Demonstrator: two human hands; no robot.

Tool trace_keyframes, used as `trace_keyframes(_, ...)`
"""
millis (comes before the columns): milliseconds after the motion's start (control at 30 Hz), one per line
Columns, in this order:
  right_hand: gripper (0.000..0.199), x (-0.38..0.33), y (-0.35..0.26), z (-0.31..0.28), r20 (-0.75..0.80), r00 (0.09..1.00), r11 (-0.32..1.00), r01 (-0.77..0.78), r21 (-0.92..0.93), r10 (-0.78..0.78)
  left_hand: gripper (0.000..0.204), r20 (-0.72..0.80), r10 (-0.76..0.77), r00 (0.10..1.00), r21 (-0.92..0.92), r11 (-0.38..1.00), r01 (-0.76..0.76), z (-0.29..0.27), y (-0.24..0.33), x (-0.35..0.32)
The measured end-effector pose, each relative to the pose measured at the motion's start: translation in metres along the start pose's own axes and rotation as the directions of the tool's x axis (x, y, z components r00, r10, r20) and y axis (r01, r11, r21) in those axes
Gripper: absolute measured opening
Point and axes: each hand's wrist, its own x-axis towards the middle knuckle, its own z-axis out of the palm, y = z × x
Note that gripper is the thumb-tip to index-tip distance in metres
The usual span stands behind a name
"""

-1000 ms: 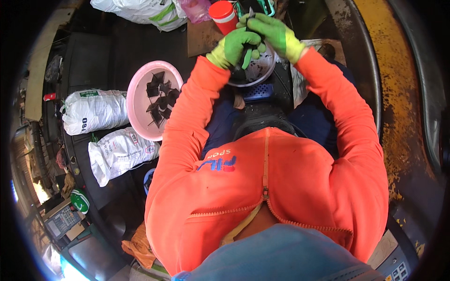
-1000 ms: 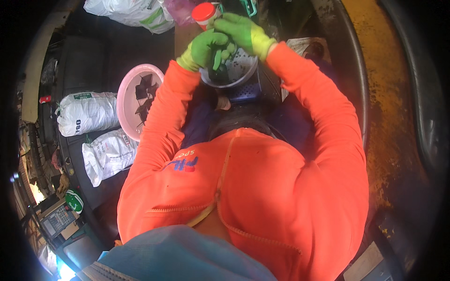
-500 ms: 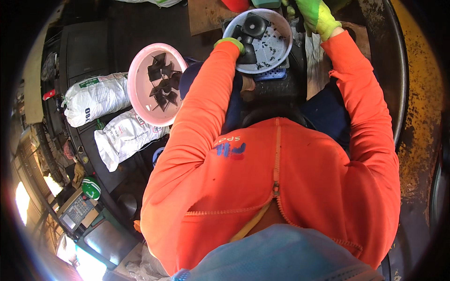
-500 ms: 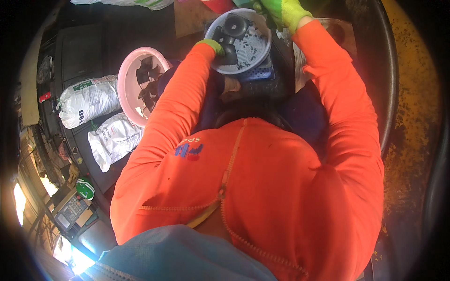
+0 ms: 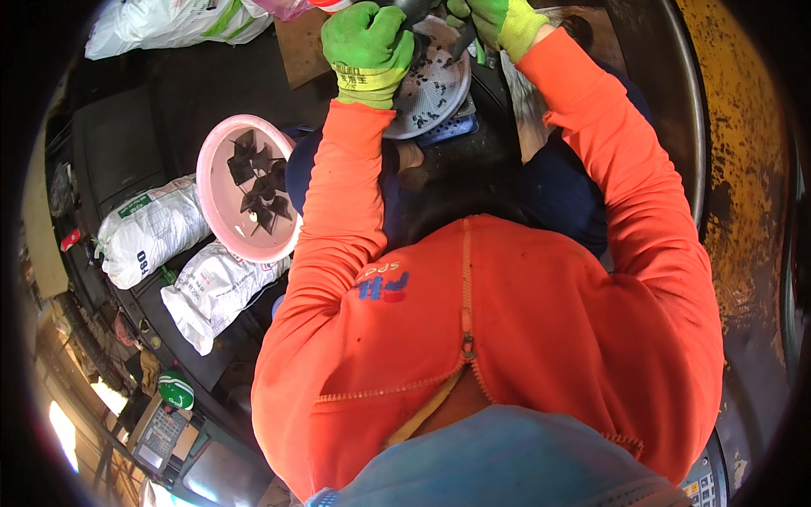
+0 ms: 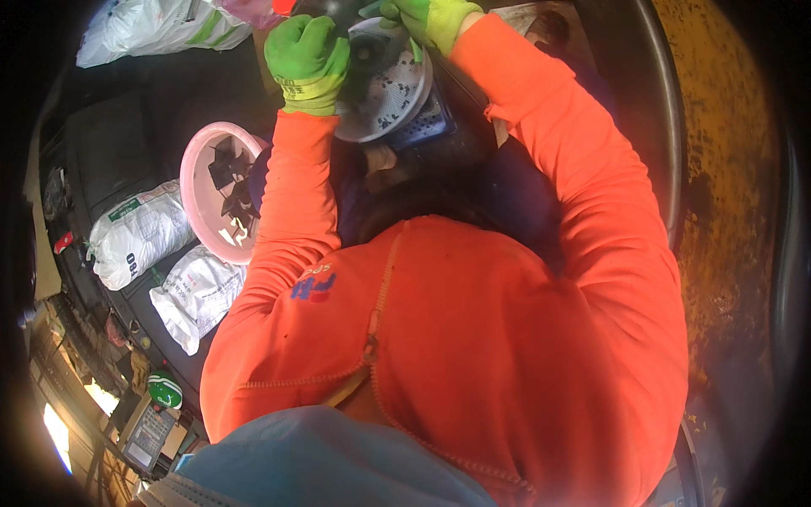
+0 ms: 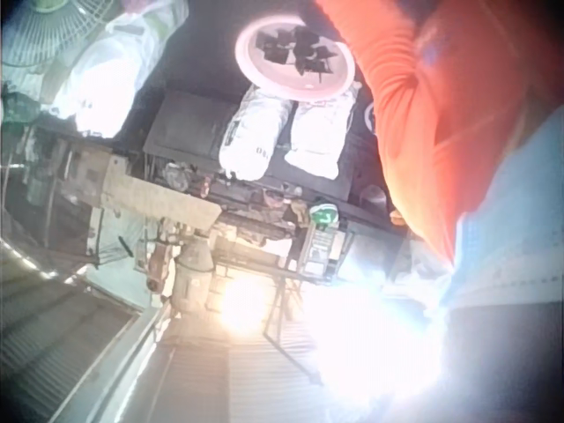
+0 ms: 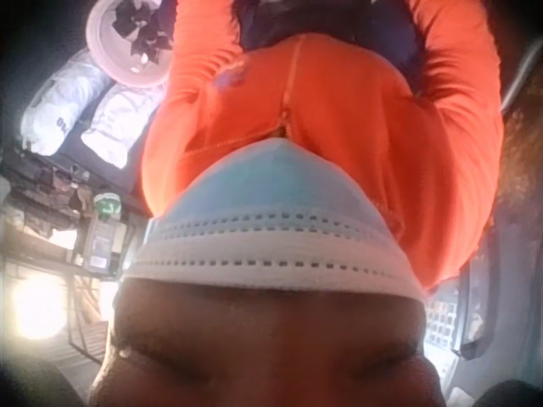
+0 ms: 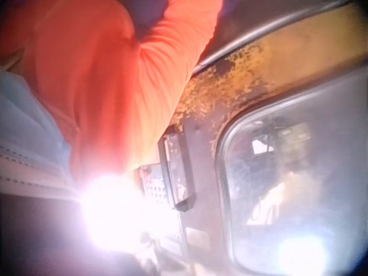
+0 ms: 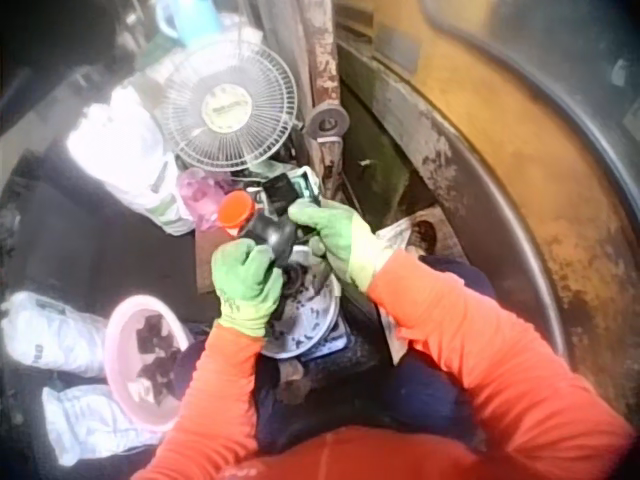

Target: The person sits on the floor and repeatedly picks up small dark metal parts from a white bowl, rubs them with a cloth, and places them into a pink bowl. The person continues this process for several parts.

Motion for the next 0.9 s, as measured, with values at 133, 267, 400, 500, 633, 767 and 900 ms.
trace_keyframes(133,0.02,0.0,-0.008,-0.005,0.041,0.98,0.98,0.195,0.026,-0.196,0.041,0.185,0.028,0.982,-0.474,0.878,0.064,-0.02,0.008,0.025)
trace_keyframes(267,0.029,-0.013,-0.014,-0.001,0.14,0.965,0.965,0.237,-0.109,-0.221,0.065,0.017,-0.62,0.784,-0.968,0.185,0.167,-0.001,0.028,0.013)
trace_keyframes(400,0.041,-0.027,-0.004,0.011,0.154,0.964,0.935,0.25,-0.25,-0.216,0.07,0.153,-0.398,0.904,-0.785,0.507,0.356,-0.009,0.011,-0.004)
trace_keyframes(500,0.032,-0.023,-0.006,0.011,0.042,0.978,0.872,0.201,-0.446,-0.204,0.063,0.071,-0.514,0.855,-0.846,0.423,0.325,-0.019,0.007,-0.003)
trace_keyframes(633,0.042,-0.018,0.004,0.003,0.074,0.995,0.746,-0.002,-0.666,0.069,0.048,-0.059,-0.615,0.787,-0.722,0.57,0.392,-0.024,0.009,0.002)
trace_keyframes(767,0.031,-0.025,0.037,0.002,0.492,0.819,0.495,0.571,-0.655,-0.295,0.061,-0.09,-0.607,0.79,-0.715,0.591,0.373,-0.021,0.017,-0.001)
trace_keyframes(900,0.037,-0.025,0.056,0.007,0.428,0.705,0.445,0.698,-0.561,-0.566,0.059,0.038,-0.662,0.748,-0.757,0.47,0.454,-0.019,0.04,-0.001)
